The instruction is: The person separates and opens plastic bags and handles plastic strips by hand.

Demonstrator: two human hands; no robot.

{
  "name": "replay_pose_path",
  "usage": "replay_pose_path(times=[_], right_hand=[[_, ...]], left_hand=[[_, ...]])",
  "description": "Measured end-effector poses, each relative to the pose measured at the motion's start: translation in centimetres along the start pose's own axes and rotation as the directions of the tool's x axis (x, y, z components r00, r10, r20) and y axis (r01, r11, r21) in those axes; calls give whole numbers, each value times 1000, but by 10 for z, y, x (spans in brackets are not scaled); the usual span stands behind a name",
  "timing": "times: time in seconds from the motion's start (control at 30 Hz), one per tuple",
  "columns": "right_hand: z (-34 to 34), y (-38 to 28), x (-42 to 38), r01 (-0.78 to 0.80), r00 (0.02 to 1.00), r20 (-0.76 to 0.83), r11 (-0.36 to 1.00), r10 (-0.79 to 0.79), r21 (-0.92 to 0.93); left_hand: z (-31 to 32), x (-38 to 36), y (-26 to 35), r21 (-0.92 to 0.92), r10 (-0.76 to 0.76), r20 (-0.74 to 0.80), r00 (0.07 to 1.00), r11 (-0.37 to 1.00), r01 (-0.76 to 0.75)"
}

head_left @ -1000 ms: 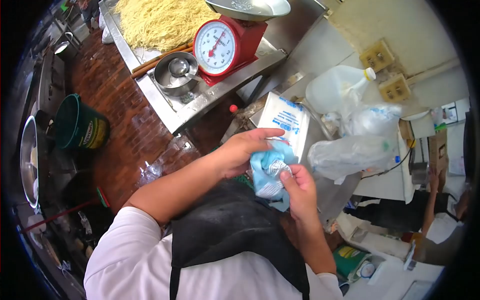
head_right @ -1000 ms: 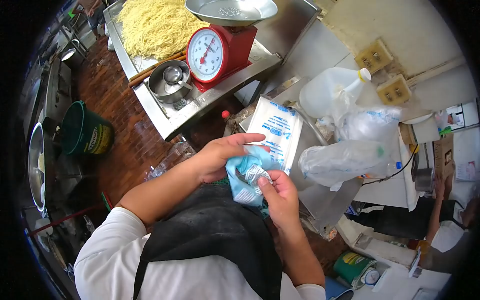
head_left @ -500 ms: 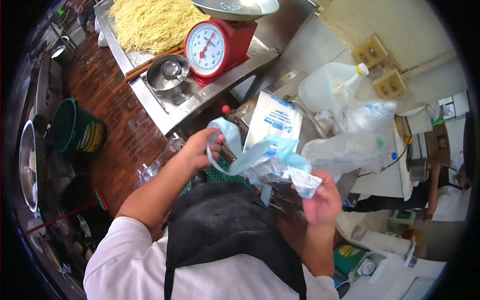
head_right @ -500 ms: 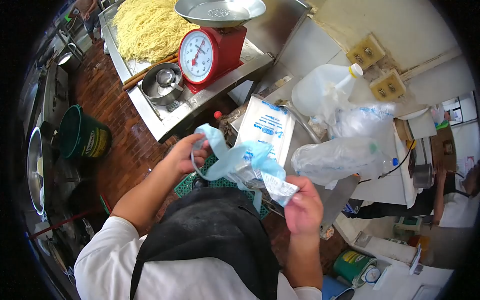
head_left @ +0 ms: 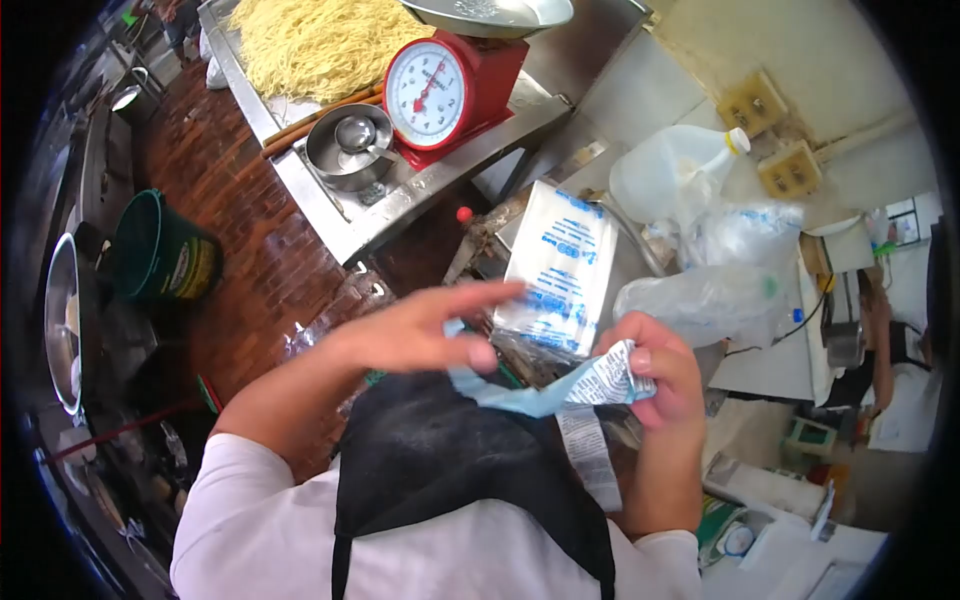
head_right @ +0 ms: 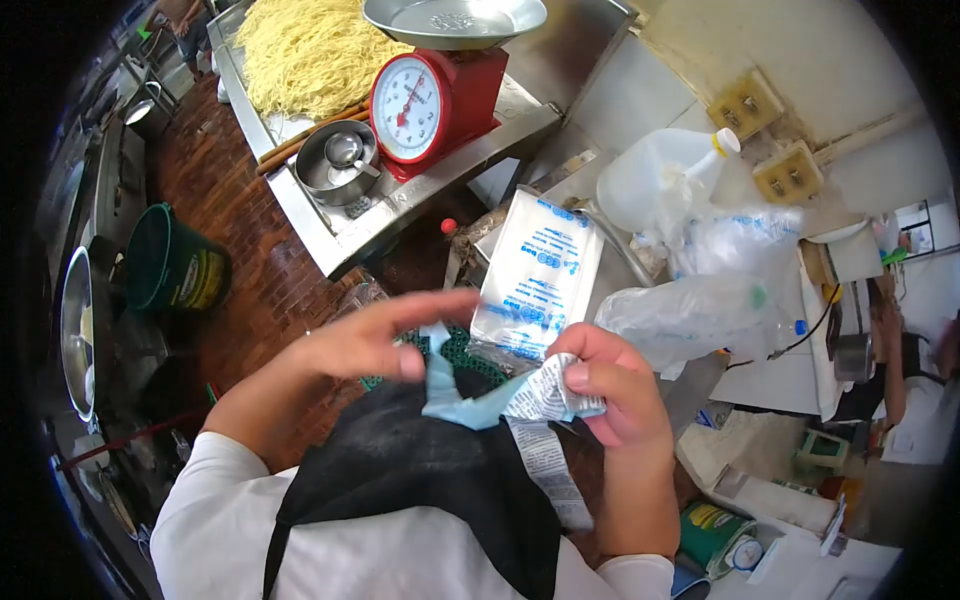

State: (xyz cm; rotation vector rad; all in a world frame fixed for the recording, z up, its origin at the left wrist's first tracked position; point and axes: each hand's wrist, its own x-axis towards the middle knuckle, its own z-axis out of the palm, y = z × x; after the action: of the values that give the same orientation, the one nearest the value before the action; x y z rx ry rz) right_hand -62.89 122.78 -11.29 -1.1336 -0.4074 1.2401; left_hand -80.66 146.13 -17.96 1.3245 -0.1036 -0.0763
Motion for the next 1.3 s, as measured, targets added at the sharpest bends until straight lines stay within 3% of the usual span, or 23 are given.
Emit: replay_pose_path(times=[0.03,0.1,0.17,0.2,0.27,0.37,0.5,0.57,0.67,0.7,0.77,0.8,0.83,0.87,0.97,1.0,1.1,1.17,1.2,1.3], right_hand=[[4,-2,5,-19,1000,3,1000,19,-11],[6,-7,12,-55,998,-47,992,50,-111],[-6,-11,15,-70,996,-65,963,55,-259],[-12,-13,18,2,1000,-4,967,-3,-253],[-23,-15,22,147,986,110,963,-124,-227],[-20,-24,21,191,979,83,979,-185,-73],[-24,-14,25,226,954,166,964,-249,141],[-27,-11,26,248,950,157,957,-270,148],[-22,-7,20,254,950,149,957,-275,142],[-15,-6,16,260,949,179,965,-258,14],[6,-3,6,273,949,226,933,-220,-235],[26,-11,4,404,900,371,759,-229,-511],[48,-22,1,524,844,504,486,-185,-699],[67,-27,-2,571,821,520,304,-237,-763],[38,-10,5,516,768,170,439,-618,-736],[28,-5,10,372,846,-128,744,-518,-555],[-4,31,24,119,980,-110,935,-165,-335],[6,39,26,82,986,157,985,-58,-150],[14,44,28,37,990,134,999,-35,-18],[1,57,31,-108,982,167,988,89,112]], left_hand=[[13,7,12,-25,63,128,990,998,-60],[40,18,24,-152,29,127,991,988,-9],[33,24,12,-201,-144,119,982,965,166],[28,28,8,-222,-233,122,965,941,255],[17,31,9,-201,-286,97,953,932,300],[3,36,-1,-206,-311,63,948,925,318],[-2,39,-6,-252,-280,81,957,923,291],[-3,39,-3,-256,-259,103,960,926,278],[-3,39,-3,-84,-144,44,989,986,147],[-4,39,-1,149,-90,8,996,985,88],[-6,40,6,584,24,-15,1000,812,-10],[-7,46,-8,730,268,-10,963,660,-176],[-5,51,-11,728,349,-75,934,659,-188],[-3,55,-12,728,427,-138,894,655,-201],[6,63,-13,685,591,-270,760,673,-280],[9,66,-12,650,622,-302,723,689,-321],[10,73,-8,580,638,-368,676,726,-370],[9,76,-7,538,617,-399,678,757,-372],[8,79,-6,452,584,-424,692,799,-398],[4,90,-7,-122,373,-572,730,842,-526]])
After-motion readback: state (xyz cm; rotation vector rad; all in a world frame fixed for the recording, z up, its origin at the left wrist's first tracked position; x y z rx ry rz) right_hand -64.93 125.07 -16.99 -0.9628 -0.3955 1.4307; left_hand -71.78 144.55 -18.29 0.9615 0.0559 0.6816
